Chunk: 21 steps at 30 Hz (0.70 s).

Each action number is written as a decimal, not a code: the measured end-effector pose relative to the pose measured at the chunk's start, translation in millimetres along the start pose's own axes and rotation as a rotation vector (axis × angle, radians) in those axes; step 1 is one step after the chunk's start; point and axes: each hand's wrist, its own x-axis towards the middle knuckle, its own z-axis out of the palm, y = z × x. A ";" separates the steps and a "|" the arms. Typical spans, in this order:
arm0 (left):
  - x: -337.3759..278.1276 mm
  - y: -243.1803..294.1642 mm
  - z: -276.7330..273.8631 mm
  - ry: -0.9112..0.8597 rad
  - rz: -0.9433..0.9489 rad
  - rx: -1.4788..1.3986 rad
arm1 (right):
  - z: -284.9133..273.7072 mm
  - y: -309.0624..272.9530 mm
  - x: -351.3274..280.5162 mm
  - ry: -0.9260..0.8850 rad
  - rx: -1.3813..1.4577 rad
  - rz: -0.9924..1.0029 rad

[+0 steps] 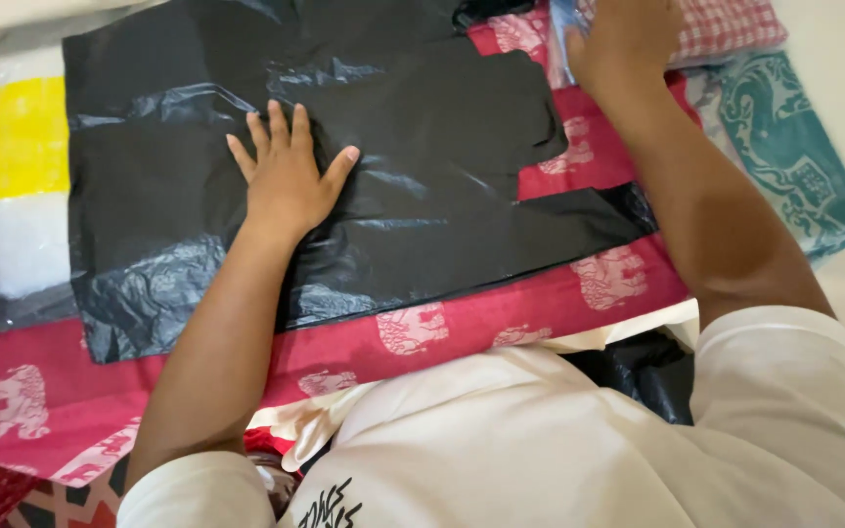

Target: The person uses a green utility knife to cut open a black plastic package. They then use clear tape to seal the package and place it into a larger black plastic bag. Finally, they add a folded checkered shirt to the bag.

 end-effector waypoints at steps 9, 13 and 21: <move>-2.1 3.3 -1.0 -0.041 0.067 0.028 | 35.2 52.9 20.9 -0.044 -0.047 -0.048; -1.4 1.1 3.1 -0.034 0.074 0.033 | 10.3 68.8 15.2 -0.010 0.140 -0.065; -3.8 4.2 -0.6 -0.055 0.061 0.027 | -94.5 27.4 -12.2 -0.219 0.485 -0.004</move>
